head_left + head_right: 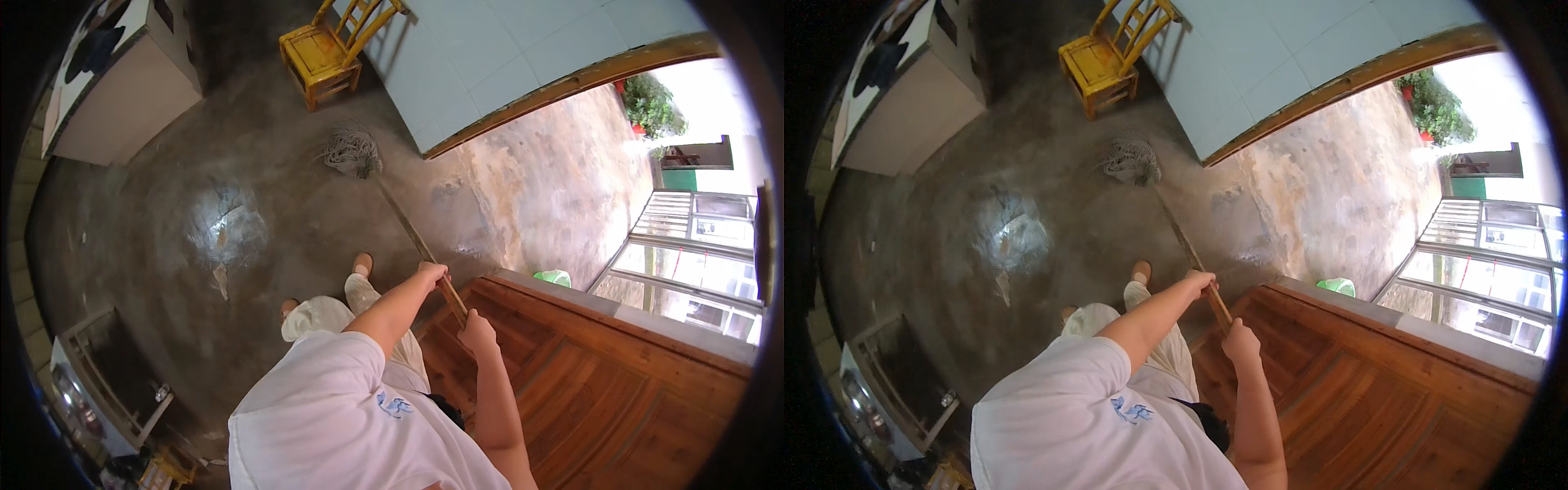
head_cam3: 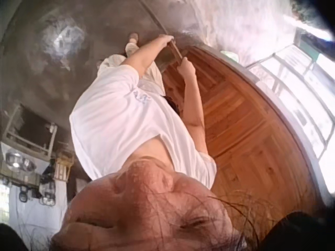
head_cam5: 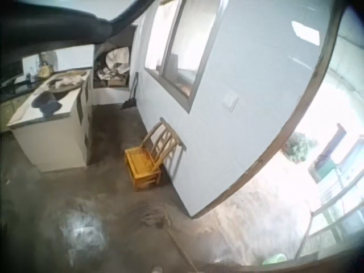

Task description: The person mops a concrete floor using a traditional string mop. They move through a cluttered room, sweeping the mop back and forth to clean the surface around furniture, a table, and a fan.

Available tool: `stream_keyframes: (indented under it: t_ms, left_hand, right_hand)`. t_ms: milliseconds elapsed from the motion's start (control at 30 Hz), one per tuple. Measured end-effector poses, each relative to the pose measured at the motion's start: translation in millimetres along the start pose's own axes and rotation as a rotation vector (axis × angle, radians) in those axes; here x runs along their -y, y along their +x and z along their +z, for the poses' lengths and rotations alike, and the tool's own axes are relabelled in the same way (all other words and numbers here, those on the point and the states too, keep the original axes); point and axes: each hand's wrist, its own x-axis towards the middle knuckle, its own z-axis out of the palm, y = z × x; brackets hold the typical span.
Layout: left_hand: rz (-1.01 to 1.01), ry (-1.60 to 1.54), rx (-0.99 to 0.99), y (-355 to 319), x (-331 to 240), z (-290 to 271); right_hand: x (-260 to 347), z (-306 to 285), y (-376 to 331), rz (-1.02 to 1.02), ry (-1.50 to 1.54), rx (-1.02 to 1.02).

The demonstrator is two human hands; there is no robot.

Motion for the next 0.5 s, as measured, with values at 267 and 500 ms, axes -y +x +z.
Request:
stream_keyframes:
  t_ms: [267, 500]
  left_hand:
    - [0.028, -0.176, 0.129, -16.1, 37.7, -123.2]
    - [0.016, -0.432, 0.129, -74.5, 40.0, -295.9]
  right_hand:
    - [88.3, 41.0, -93.4, -0.139, -0.140, -0.128]
    - [211.6, 90.2, -171.2, -0.233, -0.202, -0.146]
